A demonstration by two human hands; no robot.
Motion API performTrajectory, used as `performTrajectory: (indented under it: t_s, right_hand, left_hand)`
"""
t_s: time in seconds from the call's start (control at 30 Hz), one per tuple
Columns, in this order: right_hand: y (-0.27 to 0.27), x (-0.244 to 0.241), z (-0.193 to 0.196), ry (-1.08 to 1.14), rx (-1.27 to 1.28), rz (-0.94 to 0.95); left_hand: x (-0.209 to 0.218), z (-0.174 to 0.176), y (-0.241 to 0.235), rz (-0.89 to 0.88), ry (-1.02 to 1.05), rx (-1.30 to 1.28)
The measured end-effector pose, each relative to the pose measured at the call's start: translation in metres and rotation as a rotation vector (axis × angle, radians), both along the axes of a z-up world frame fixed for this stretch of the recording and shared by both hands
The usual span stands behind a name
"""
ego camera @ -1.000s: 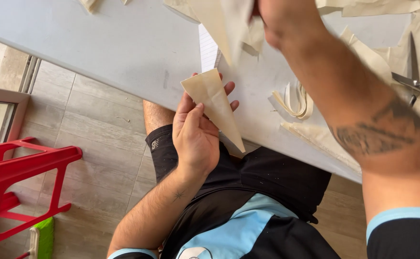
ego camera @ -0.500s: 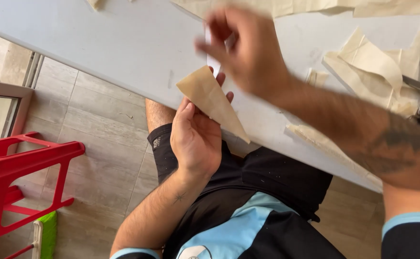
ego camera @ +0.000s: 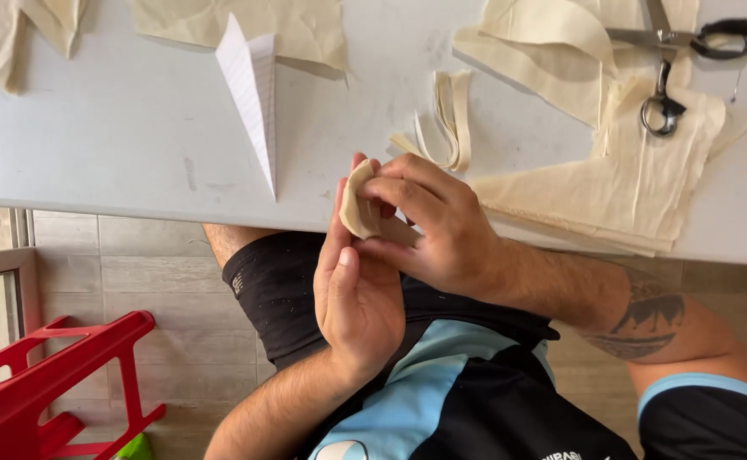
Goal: Cutting triangular pieces of fabric using a paper template and scissors, then unfolding and organizing them on a table.
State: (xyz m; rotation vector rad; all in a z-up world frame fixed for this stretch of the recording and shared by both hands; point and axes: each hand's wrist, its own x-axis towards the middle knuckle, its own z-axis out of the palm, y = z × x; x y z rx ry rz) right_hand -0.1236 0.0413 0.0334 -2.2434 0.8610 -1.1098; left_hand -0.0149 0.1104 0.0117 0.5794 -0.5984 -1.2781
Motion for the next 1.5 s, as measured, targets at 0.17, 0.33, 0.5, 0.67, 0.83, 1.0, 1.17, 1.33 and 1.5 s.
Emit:
performTrajectory:
  t_s: [0.17,0.33,0.5,0.67,0.83,1.0,1.17,1.33,1.5]
  right_hand:
    - [0.010,-0.001,-0.001,-0.207,0.173,-0.053]
    - [0.021,0.004,-0.001,-0.286,0.247,-0.109]
    - [0.017,-0.002,-0.006,-0.323,0.367,-0.177]
    - [0.008,-0.005,-0.035,-0.606,0.509,-0.131]
    - [0.005,-0.010,-0.041,-0.640,0.597,-0.087]
    - [0.007,-0.007,-0.040,-0.656,0.653,-0.083]
    - [0.004,-0.010,-0.041,-0.710,0.725,0.006]
    - [0.003,-0.009,-0.048,-0.732,0.740,0.019]
    - [0.004,-0.004,-0.043,-0.736,0.726,-0.013]
  left_hand:
    - [0.002,-0.007,0.004,-0.053,0.035,0.010]
    - [0.004,-0.014,0.006,-0.060,-0.024,0.008]
    - [0.007,-0.023,-0.001,0.024,-0.079,0.082]
    - [0.007,-0.029,-0.008,0.045,-0.201,-0.047]
    - [0.009,-0.027,-0.009,0.062,-0.361,-0.078]
    - [0.010,-0.032,-0.009,0.055,-0.430,-0.107]
    - [0.013,-0.031,-0.013,0.042,-0.425,-0.137]
    - [0.014,-0.030,-0.016,0.048,-0.406,-0.162]
    - [0.014,-0.061,-0.011,0.115,-0.549,-0.168]
